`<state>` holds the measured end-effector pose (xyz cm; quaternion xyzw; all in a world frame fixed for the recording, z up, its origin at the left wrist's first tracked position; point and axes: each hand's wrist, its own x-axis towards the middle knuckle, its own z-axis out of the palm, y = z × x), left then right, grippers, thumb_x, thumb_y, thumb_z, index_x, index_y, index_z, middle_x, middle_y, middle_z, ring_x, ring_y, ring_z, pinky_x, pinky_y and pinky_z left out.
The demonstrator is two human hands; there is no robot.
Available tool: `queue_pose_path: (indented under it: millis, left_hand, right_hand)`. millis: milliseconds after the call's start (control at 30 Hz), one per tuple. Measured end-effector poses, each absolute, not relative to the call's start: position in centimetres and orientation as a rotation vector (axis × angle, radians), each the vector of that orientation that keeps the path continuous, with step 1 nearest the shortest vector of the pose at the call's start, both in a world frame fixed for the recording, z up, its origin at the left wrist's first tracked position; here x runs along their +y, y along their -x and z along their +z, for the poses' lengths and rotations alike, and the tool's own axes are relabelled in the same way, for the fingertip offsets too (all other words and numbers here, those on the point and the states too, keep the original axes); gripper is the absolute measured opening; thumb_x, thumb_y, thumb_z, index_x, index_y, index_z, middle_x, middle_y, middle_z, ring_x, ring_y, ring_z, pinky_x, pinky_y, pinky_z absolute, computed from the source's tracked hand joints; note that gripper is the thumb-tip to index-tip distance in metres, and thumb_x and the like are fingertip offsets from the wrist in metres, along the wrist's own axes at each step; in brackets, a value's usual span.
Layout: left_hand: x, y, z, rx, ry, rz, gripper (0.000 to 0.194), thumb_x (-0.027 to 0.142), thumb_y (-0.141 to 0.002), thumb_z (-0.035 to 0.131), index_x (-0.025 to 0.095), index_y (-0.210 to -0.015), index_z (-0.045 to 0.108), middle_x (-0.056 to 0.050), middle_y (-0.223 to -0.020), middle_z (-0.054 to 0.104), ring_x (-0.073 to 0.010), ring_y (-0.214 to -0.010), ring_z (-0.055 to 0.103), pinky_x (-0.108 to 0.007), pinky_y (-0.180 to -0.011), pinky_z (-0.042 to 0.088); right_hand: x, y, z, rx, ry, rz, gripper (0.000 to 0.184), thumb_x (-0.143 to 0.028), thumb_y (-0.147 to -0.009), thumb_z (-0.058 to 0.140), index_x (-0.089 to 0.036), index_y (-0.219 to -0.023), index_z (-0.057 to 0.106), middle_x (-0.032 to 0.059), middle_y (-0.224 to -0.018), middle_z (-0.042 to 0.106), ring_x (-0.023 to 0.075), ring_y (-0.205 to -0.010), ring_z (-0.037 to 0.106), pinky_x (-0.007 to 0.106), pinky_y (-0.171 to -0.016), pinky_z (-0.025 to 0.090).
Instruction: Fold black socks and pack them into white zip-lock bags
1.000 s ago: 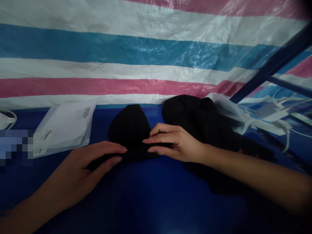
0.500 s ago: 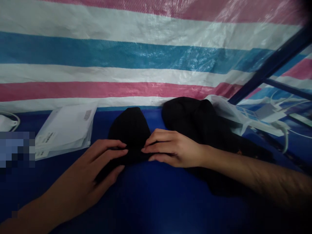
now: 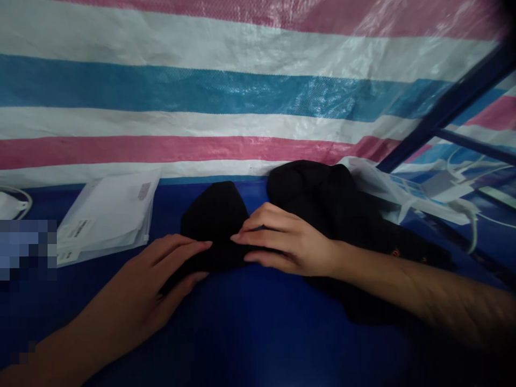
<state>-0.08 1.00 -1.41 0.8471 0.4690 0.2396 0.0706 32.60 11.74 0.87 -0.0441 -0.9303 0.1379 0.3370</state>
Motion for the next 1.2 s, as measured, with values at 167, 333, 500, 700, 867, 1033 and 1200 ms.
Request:
queue_pose_path:
  millis: [167,333,500,700,867,1033,1200]
  left_hand:
    - [1.1,0.0,-0.9,1.404,-2.554,0.738,0.040,0.046,-0.116,0.065,0.041,-0.156,0.063,0.002,-0.139,0.079,-0.0232,-0.120,0.082,-0.034,-0.107,0.070]
    - [0.8,-0.1,-1.1,1.364,-2.676,0.855,0.043,0.035,-0.110,0.074,0.036,-0.152,0.065,-0.006,-0.141,0.073,-0.0321,-0.138,0.069,-0.054,-0.121,0.062]
    - [0.7,0.1,-1.1,1.297,-2.677,0.759,0.034,0.028,-0.111,0.070,0.035,-0.143,0.064,-0.003,-0.142,0.071,-0.0267,-0.132,0.072,-0.045,-0.115,0.066]
    - [1.1,0.0,-0.2,1.386,-2.599,0.784,0.029,0.048,-0.113,0.069,0.036,-0.139,0.070,0.002,-0.128,0.082,-0.0229,-0.113,0.083,-0.038,-0.103,0.071]
    - [1.3,0.1,0.3,1.417,-2.519,0.808,0.030,0.053,-0.114,0.066,0.037,-0.137,0.073,0.003,-0.120,0.088,-0.0227,-0.100,0.086,-0.033,-0.086,0.071]
    - [1.2,0.2,0.0,1.377,-2.508,0.806,0.031,0.052,-0.114,0.066,0.038,-0.142,0.069,0.002,-0.118,0.088,-0.0205,-0.097,0.086,-0.029,-0.081,0.068]
    - [0.8,-0.3,-0.5,1.321,-2.644,0.834,0.036,0.039,-0.113,0.063,0.035,-0.149,0.067,-0.005,-0.132,0.079,-0.0254,-0.118,0.078,-0.038,-0.102,0.065]
  right_hand:
    - [11.7,-32.8,1.2,-2.564,0.000,0.322,0.041,-0.033,-0.109,0.081,-0.006,-0.138,0.077,0.0195,-0.126,0.080,0.0266,-0.119,0.074,0.042,-0.105,0.066]
    - [11.5,-32.7,1.4,-2.513,0.078,0.617,0.029,-0.027,-0.111,0.078,-0.012,-0.136,0.081,0.0164,-0.123,0.083,0.0230,-0.116,0.077,0.040,-0.106,0.066]
    - [11.8,-32.8,1.2,-2.409,0.229,1.018,0.031,-0.029,-0.104,0.089,-0.015,-0.131,0.084,0.0126,-0.117,0.086,0.0194,-0.105,0.084,0.030,-0.094,0.067]
    - [11.9,-32.7,0.8,-2.403,0.251,0.817,0.036,-0.031,-0.106,0.086,-0.012,-0.137,0.080,0.0136,-0.116,0.085,0.0207,-0.103,0.082,0.033,-0.091,0.067]
    - [11.6,-32.8,1.0,-2.515,0.048,0.283,0.052,-0.038,-0.109,0.082,-0.011,-0.152,0.072,0.0202,-0.134,0.079,0.0280,-0.125,0.075,0.045,-0.106,0.065]
    - [11.2,-32.9,1.3,-2.619,0.072,0.354,0.053,-0.037,-0.112,0.077,-0.007,-0.155,0.070,0.0189,-0.130,0.080,0.0270,-0.120,0.076,0.043,-0.104,0.066]
    - [10.8,-32.7,1.7,-2.641,0.070,0.474,0.044,-0.031,-0.116,0.070,-0.008,-0.153,0.071,0.0188,-0.129,0.080,0.0265,-0.116,0.075,0.043,-0.102,0.066]
